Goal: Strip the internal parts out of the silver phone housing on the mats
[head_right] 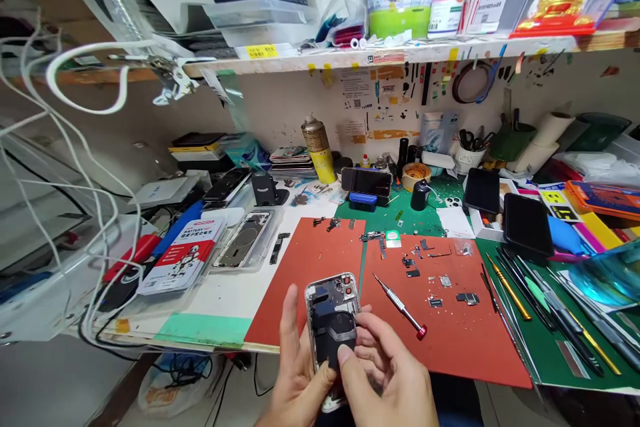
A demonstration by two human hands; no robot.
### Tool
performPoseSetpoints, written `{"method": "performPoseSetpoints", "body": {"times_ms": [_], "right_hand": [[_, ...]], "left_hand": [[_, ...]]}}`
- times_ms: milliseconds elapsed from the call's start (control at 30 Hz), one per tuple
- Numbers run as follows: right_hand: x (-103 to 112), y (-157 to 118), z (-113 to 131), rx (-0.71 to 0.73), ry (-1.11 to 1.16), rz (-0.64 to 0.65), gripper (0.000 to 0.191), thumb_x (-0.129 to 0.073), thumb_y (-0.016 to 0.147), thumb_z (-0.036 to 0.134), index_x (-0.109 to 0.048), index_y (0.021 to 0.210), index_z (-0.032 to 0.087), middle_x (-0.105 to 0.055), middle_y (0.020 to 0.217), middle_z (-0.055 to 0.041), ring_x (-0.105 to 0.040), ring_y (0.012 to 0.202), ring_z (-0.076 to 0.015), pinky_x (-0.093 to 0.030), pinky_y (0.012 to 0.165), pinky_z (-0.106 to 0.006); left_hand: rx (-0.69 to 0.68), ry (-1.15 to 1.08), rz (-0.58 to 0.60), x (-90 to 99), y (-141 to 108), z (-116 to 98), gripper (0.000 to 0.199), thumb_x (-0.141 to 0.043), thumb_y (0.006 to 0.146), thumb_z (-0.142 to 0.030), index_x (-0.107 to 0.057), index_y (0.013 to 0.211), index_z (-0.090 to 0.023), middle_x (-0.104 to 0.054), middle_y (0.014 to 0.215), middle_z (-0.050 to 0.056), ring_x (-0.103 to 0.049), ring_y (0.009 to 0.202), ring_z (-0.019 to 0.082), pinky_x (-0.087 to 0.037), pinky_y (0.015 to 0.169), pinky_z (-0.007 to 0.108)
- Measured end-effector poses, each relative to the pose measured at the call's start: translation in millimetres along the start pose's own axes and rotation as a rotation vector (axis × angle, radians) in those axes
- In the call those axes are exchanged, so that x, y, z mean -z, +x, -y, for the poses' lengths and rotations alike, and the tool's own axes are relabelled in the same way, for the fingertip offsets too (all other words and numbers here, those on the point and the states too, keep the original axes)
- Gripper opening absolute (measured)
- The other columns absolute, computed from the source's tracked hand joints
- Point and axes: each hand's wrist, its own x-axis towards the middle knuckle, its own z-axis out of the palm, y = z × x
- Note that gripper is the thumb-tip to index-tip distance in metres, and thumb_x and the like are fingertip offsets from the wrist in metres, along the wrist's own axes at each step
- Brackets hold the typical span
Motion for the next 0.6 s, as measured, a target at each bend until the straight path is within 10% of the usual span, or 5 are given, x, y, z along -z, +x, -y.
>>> {"method": "performPoseSetpoints", "body": {"times_ms": [200,600], "right_hand": [[5,14,15,-0.065,-0.077,0.176,0.053,-0.094,0.070,0.058,-0.086,0.102,0.017,-0.084,0.096,-0.0120,-0.081,0.088,-0.0286,-0.068,0.078,-0.031],[-3,14,13,-0.014,-0.177,0.203,0.046,-0.089,0.075,0.060,-0.090,0.096,0.019,-0.085,0.086,-0.0106,-0.081,0.084,-0.0306,-0.068,0.078,-0.032]], "left_hand": [[-0.032,0.077,0.141,27.4,-15,29,0.111,-0.055,0.108,-0.034,0.048,0.148,-0.042,-0.035,0.176,0.015,-0.039,0.159,0.031,-0.039,0.124,0.058],[0.065,0.126,0.059,33.9,-23,31,0.110,-0.057,0.107,-0.044,0.043,0.151,-0.041,-0.051,0.167,0.012,-0.045,0.155,0.029,-0.025,0.130,0.060]]}}
